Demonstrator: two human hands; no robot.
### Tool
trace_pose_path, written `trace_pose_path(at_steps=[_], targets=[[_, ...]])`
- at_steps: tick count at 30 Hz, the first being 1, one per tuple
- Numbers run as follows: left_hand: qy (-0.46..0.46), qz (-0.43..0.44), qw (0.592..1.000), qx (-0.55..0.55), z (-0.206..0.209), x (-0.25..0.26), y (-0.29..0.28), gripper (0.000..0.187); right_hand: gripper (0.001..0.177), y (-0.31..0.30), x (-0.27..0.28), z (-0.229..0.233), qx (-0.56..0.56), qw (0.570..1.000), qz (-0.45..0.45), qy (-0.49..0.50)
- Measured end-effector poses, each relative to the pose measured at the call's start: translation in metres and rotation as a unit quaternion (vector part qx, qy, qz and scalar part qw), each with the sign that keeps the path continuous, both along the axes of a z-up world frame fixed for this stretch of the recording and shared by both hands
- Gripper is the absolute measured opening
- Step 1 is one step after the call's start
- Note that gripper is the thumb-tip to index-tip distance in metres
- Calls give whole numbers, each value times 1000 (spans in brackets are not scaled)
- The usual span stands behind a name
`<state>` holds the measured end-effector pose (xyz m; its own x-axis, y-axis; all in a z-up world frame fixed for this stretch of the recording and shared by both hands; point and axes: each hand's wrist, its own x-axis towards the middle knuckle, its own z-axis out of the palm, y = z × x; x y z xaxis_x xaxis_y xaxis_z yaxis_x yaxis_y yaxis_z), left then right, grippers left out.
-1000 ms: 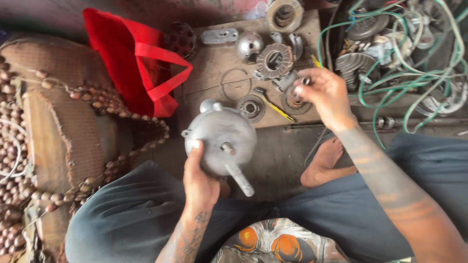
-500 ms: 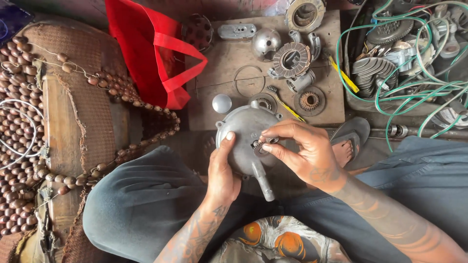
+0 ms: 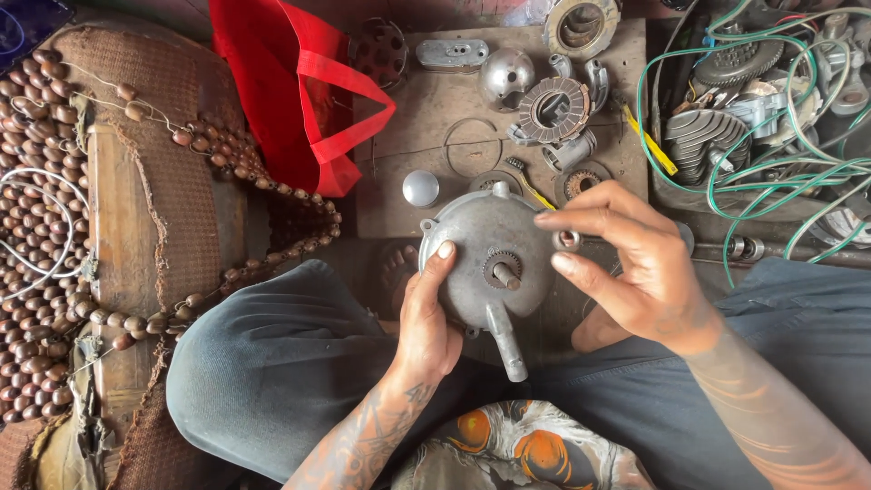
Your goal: The person cleans the inside and outside of a metal housing using a small brush. They then pick up a threaded shaft with a gear and insert it into the housing, rotating it to test the fit.
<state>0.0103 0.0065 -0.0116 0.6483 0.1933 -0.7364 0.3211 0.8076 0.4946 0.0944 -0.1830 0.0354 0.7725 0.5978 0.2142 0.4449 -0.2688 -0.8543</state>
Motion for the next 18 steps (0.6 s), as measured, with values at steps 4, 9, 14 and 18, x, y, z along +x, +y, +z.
trace_pose_path(at_steps=[4,9,14,18], targets=[[3,6,1000,-1,-2,0,1,52,34,-3,2,3,-59,993,97,-6],[-2,-1,1000,6,0,-1,-2,45,34,7,-6,-4,-159,942,104,-275],[-21,11,1000,12,-4,-2,-3,43,12,8,-6,3,-114,946,102,-287],[-42,13,999,21,-3,-3,-3,41,8,11,-5,8,-93,938,116,-312]])
